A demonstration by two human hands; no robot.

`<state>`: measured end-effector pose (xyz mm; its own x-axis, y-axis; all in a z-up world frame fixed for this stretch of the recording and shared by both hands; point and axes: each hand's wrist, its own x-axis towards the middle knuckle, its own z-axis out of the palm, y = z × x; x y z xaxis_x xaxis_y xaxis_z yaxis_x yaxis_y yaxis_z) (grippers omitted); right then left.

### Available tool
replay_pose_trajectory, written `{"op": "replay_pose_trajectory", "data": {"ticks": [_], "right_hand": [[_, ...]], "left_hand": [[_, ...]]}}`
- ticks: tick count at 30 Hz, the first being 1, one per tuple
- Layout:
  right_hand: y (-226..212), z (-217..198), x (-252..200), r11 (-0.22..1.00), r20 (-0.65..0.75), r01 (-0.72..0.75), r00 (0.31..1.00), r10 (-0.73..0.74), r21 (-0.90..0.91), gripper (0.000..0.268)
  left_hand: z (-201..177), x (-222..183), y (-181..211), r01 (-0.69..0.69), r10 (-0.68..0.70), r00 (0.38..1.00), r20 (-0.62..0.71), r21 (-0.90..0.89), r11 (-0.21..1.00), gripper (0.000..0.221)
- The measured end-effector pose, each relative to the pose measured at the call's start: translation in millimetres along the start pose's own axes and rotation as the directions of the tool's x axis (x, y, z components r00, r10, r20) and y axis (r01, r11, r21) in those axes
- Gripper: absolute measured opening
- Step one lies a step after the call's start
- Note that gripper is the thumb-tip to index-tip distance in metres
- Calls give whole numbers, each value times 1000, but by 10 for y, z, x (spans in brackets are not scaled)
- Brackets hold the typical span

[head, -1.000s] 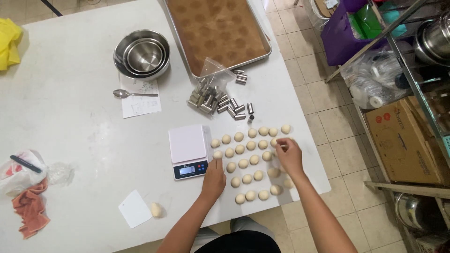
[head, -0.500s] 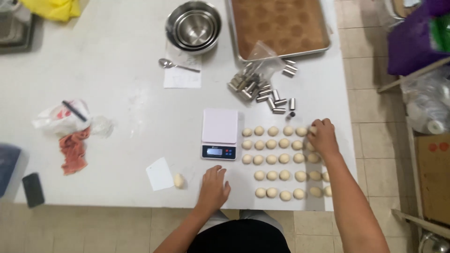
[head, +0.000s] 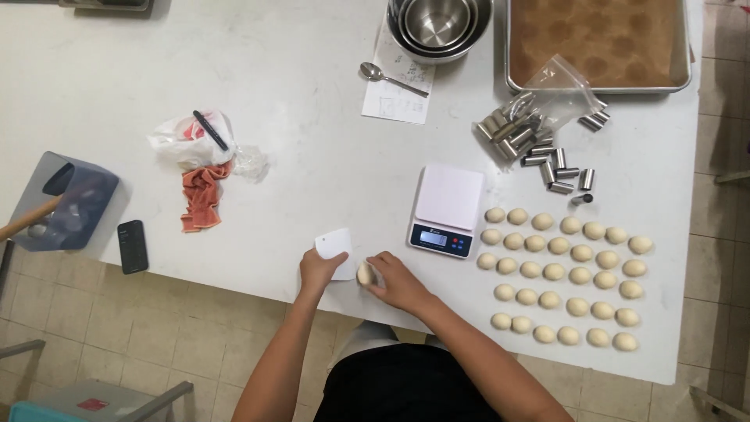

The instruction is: Portion dough using a scale and roll it into small balls by hand

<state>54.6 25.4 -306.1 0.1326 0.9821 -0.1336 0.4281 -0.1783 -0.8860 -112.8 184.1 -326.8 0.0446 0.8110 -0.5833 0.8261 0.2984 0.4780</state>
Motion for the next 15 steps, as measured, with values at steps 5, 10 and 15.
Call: {"op": "replay_pose_trajectory", "data": {"ticks": [5,10,15], "right_hand": [[197,564,199,965,70,-220,970,231,-140,46],[290,665,200,951,71,-206,971,227,-229,40],[360,591,254,939,5,-299,953,304,-167,41]], "left_hand": [[-354,-626,301,-440,408,891,199,155,885,35],[-4,-587,-4,-625,439,770,462,408,666,31],[23,-567,172,-644,455,745,488,347,682,31]]}}
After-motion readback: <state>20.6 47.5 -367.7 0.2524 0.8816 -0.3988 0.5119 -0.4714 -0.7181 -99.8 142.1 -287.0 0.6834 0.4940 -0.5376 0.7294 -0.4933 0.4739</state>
